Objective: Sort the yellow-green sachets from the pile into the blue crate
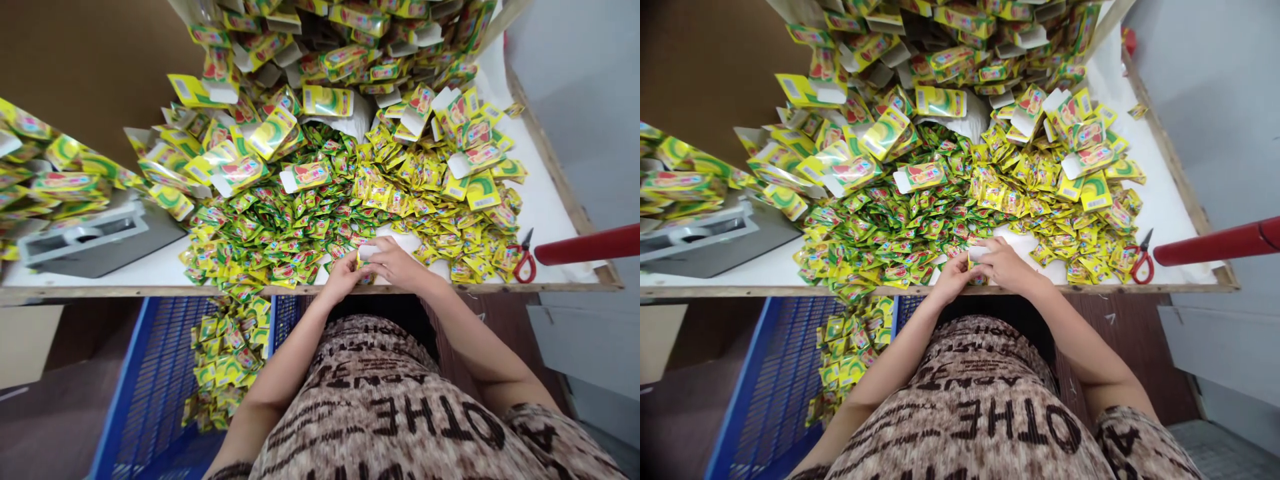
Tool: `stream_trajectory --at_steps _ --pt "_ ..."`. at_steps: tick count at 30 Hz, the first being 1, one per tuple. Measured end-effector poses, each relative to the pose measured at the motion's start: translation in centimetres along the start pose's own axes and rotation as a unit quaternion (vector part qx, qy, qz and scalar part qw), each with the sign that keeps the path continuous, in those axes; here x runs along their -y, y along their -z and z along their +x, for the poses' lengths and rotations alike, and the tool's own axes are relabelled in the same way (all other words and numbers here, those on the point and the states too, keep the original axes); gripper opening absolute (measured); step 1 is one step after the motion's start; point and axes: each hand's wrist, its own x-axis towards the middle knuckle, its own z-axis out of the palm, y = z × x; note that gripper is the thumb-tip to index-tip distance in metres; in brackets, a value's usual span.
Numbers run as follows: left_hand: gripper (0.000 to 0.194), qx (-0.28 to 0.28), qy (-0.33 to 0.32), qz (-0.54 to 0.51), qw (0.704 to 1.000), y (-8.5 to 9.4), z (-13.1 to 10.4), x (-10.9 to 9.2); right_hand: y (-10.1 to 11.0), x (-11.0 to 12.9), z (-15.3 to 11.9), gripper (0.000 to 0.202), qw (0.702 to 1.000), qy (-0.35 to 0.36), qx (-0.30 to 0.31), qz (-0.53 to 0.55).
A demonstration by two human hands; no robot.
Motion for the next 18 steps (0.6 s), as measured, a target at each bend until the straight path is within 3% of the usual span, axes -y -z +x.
stream_trajectory --at_steps 3,5,8,10,12,15,18 --pt "0.043 -0.009 0.011 -0.004 1.000 0.0 -0.3 -0.1 -0.8 -0.1 -1.2 0.017 0.978 -0.097 -0.132 0.129" --pt "0.042 -0.020 0.031 -0.032 0.999 0.0 -0.5 -0.5 -1.5 0.0 -1.9 0.019 0.922 -0.205 -0.208 0.254" --pt "0.039 -0.016 0.078 -0.064 0.995 0.2 -0.8 -1.5 -2.9 0.3 -2.3 0.025 0.827 -0.307 -0.165 0.440" --pt "0.034 -0.008 0.099 -0.063 0.993 0.3 -0.7 -2.2 -3.5 0.6 -1.9 0.027 0.797 -0.318 -0.130 0.497" --pt "0.032 -0.035 0.092 -0.061 0.993 0.5 -0.5 -2.7 -3.6 0.8 -1.3 0.030 0.807 -0.301 -0.146 0.486" --pt "0.029 -0.111 0.029 -0.008 0.993 0.5 -0.3 -3.0 -3.2 1.0 -0.4 0.028 0.840 -0.276 -0.192 0.426" --pt "0.027 -0.143 -0.033 0.093 0.985 0.3 -0.4 -2.7 -3.0 0.7 -0.1 0.028 0.841 -0.278 -0.201 0.418"
